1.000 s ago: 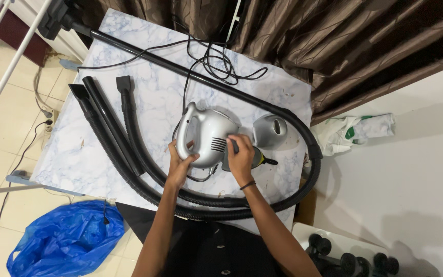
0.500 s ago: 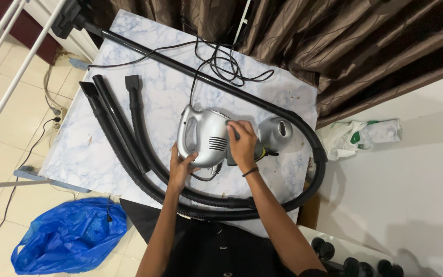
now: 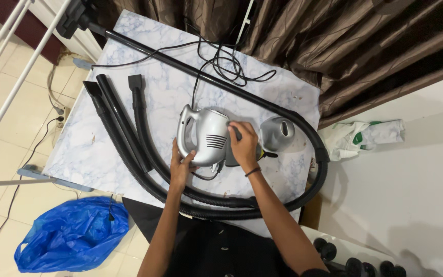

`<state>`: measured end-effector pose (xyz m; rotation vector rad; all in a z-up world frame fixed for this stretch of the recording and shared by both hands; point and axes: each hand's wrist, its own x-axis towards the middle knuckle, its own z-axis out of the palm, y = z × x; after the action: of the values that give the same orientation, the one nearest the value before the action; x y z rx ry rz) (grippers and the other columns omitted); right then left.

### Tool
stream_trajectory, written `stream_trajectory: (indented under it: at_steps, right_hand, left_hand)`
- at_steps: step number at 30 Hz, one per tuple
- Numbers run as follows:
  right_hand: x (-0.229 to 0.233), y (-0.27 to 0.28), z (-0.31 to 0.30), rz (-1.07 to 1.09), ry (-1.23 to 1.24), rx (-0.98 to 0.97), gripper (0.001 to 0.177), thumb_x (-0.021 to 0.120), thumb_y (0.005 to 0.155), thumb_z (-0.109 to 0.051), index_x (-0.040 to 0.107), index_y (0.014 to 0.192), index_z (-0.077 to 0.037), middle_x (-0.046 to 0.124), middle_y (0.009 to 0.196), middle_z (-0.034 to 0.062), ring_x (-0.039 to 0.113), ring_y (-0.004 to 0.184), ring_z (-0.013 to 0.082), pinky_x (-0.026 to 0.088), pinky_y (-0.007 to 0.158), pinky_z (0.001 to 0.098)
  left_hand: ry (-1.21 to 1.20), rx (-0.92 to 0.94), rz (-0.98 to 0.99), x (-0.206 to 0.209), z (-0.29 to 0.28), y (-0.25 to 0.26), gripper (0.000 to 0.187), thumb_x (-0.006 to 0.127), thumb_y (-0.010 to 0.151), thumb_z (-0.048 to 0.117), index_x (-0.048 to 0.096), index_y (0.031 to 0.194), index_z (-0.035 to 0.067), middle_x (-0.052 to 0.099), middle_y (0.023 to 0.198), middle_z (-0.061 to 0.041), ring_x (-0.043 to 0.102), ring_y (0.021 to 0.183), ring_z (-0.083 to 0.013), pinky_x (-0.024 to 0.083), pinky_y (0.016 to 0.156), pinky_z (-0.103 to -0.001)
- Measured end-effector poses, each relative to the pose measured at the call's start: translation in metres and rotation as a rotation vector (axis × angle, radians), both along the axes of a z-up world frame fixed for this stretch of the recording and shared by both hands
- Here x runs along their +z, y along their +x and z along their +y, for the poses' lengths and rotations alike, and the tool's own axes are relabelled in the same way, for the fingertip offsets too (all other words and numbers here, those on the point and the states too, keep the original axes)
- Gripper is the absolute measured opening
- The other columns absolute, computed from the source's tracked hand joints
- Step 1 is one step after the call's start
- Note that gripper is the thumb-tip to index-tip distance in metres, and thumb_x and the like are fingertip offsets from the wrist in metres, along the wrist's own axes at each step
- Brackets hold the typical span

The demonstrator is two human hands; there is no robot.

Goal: The person assembles a vacuum cleaner by connecting the hose, attachments, and main unit parts.

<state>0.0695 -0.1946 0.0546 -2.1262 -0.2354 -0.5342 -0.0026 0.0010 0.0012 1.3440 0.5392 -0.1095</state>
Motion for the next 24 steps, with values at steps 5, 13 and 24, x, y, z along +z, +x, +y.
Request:
stream_trajectory:
  at_steps: [5, 13, 24]
  right_hand:
    - [0.001, -0.005, 0.005, -0.003, -0.013, -0.023, 0.013, 0.073, 0.093, -0.009, 0.072, 0.103, -0.001, 0.069, 0.103, 0.0145, 0.069, 0.094, 0.0328, 0.054, 0.083, 0.0381]
    - [-0.014, -0.051, 0.016, 0.050, 0.038, 0.048, 0.014, 0.074, 0.091, -0.007, 0.072, 0.103, 0.000, 0.070, 0.102, 0.0142, 0.070, 0.092, 0.0315, 0.055, 0.081, 0.0374]
    - [-0.007, -0.031, 0.013, 0.019, 0.035, 0.071, 0.015, 0.075, 0.091, -0.008, 0.072, 0.103, 0.000, 0.071, 0.102, 0.0147, 0.069, 0.093, 0.0335, 0.055, 0.082, 0.0387]
  left_hand:
    - [0.305, -0.021, 0.128, 0.005, 0.002, -0.003, 0.083, 0.071, 0.091, 0.028, 0.029, 0.162, 0.017, 0.070, 0.112, -0.026, 0.074, 0.079, -0.0280, 0.059, 0.065, -0.036]
    - [1.072, 0.068, -0.286, -0.022, 0.006, -0.010, 0.045, 0.072, 0.098, 0.033, 0.066, 0.130, 0.001, 0.070, 0.130, -0.023, 0.064, 0.108, -0.0371, 0.054, 0.091, -0.047]
    - [0.889, -0.091, -0.375, 0.015, -0.045, 0.009, 0.120, 0.093, 0.052, 0.026, 0.030, 0.150, -0.004, 0.049, 0.143, -0.025, 0.046, 0.121, -0.0441, 0.036, 0.107, -0.053]
